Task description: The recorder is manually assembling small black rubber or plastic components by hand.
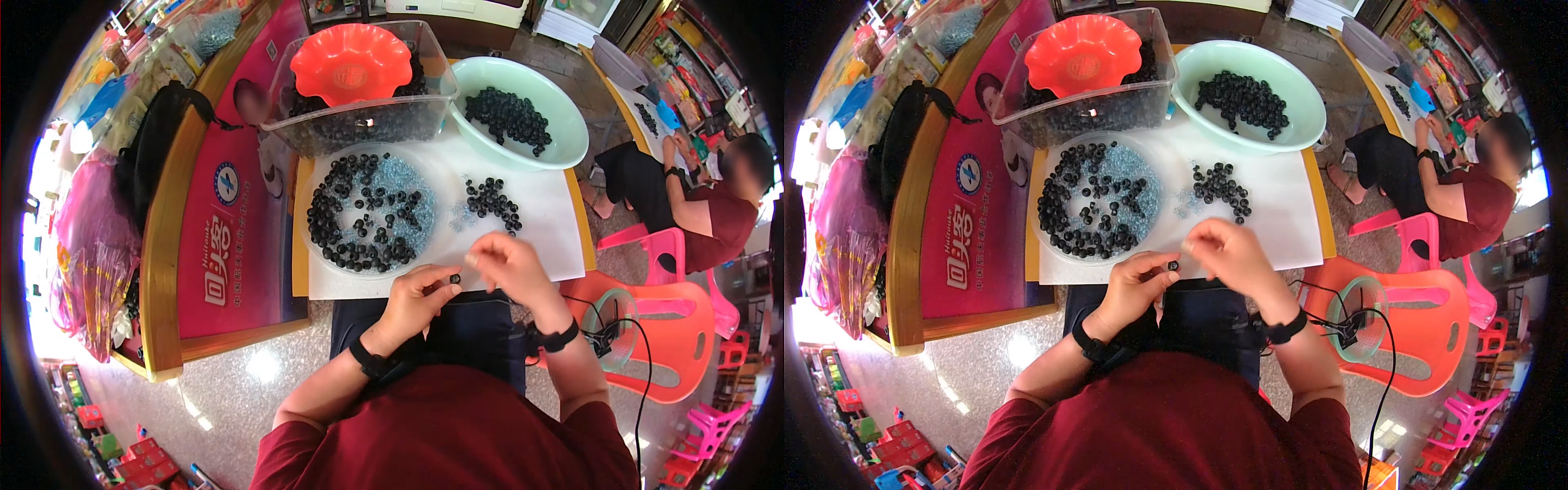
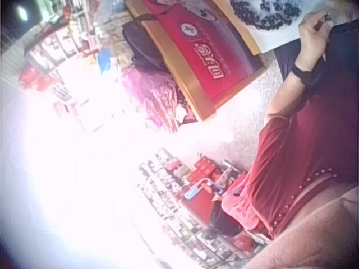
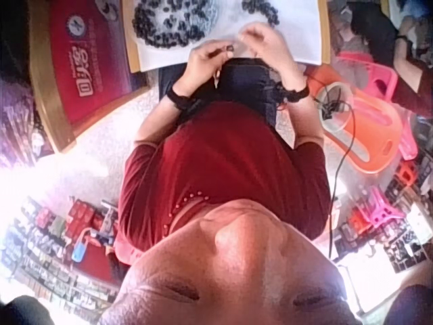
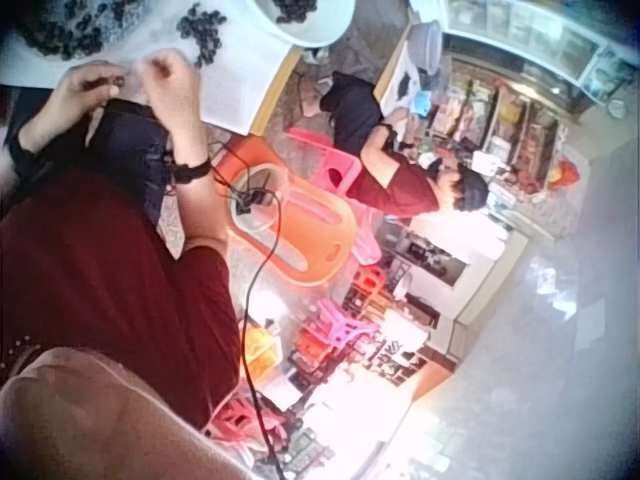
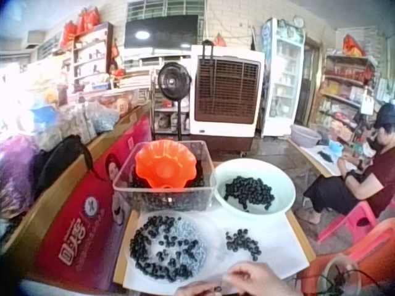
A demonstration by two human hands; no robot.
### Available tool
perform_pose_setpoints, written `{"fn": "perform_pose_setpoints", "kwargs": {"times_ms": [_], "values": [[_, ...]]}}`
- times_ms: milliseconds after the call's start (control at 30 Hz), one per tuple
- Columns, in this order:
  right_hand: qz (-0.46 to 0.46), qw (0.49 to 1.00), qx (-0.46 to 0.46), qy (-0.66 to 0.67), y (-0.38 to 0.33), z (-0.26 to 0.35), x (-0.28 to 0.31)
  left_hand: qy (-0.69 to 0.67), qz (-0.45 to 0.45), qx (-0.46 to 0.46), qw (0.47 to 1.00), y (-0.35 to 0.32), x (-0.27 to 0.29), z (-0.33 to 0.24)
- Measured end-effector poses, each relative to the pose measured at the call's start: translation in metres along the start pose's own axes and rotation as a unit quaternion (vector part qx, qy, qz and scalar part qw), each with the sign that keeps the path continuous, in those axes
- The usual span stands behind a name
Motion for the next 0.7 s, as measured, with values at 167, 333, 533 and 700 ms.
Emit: {"fn": "perform_pose_setpoints", "kwargs": {"times_ms": [167,333,533,700], "values": [[-0.199,0.89,0.208,-0.355,0.056,0.012,0.043,-0.022,-0.004,0.048,0.999,0.0,-0.003,-0.001],[-0.201,0.852,0.179,-0.449,0.1,0.005,0.05,0.013,0.0,0.013,1.0,0.002,-0.004,-0.002],[-0.137,0.85,0.043,-0.508,0.115,0.011,0.05,0.025,0.011,0.007,1.0,0.002,-0.003,-0.004],[-0.096,0.864,0.092,-0.485,0.069,0.022,0.049,0.031,0.013,0.013,0.999,0.002,0.0,-0.005]]}}
Point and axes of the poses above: each hand's wrist, its own y-axis towards the middle knuckle, its own x-axis out of the back of the hand, z = x × y, the point moved 2 cm from there along y, towards the middle knuckle, and after that the axes turned 7 degrees about -y, right-handed, at the moved point
